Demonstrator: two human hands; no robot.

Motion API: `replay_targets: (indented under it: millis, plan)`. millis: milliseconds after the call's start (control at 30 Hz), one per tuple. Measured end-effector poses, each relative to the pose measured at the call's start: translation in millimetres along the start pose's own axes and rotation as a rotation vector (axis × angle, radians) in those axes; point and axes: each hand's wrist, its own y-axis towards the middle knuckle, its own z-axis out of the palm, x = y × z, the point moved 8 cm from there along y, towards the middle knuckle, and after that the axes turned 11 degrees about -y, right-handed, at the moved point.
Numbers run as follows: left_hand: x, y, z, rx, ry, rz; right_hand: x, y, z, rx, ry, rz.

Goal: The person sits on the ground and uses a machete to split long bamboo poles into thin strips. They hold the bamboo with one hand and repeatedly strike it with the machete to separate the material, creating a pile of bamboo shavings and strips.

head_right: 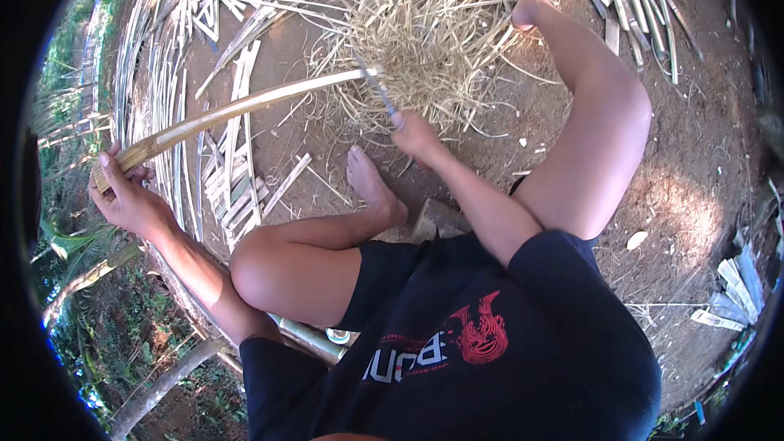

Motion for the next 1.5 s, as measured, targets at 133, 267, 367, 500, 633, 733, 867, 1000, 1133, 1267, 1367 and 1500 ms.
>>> replay_targets:
  millis: [133,267,367,500,633,733,867,1000,1133,1267,1367,1500]
  plan:
    - [10.5,5.9,8.5,0.101,-0.221,-0.166,25.0,-9.6,-3.8,-0.031,-0.070,-0.143]
    - [9.8,3.6,8.6,0.247,-0.528,-0.221,42.7,-16.2,-28.6,0.128,0.033,0.040]
    - [18.7,6.6,-0.2,0.352,-0.548,-0.204,56.3,-30.8,-31.0,0.147,0.153,0.022]
    - [21.4,3.4,6.3,0.307,-0.553,-0.181,107.4,-60.9,-38.5,0.009,0.109,-0.257]
    - [12.7,-4.8,7.3,0.261,-0.494,-0.123,192.7,-125.6,-51.3,0.082,0.162,-0.524]
    - [6.8,-9.0,9.8,0.241,-0.497,-0.114,191.3,-124.9,-43.4,-0.033,0.050,-0.595]
    - [10.1,-5.5,9.3,0.196,-0.495,-0.112,106.8,-57.0,-33.2,-0.135,-0.059,-0.396]
    - [17.1,-14.9,-0.8,0.191,-0.500,-0.148,137.7,-95.0,-39.5,-0.074,-0.008,-0.407]
    - [12.8,-12.6,7.0,0.217,-0.516,-0.123,154.4,-102.0,-46.7,-0.061,0.002,-0.496]
    - [11.2,0.3,14.5,0.205,-0.526,-0.119,105.7,-42.5,-43.8,-0.103,-0.076,-0.361]
    - [32.2,-3.0,7.0,0.134,-0.524,-0.129,120.9,-71.1,-40.7,-0.087,-0.040,-0.342]
    - [22.4,-7.8,7.5,0.240,-0.617,-0.116,166.4,-110.3,-49.4,0.016,-0.023,-0.562]
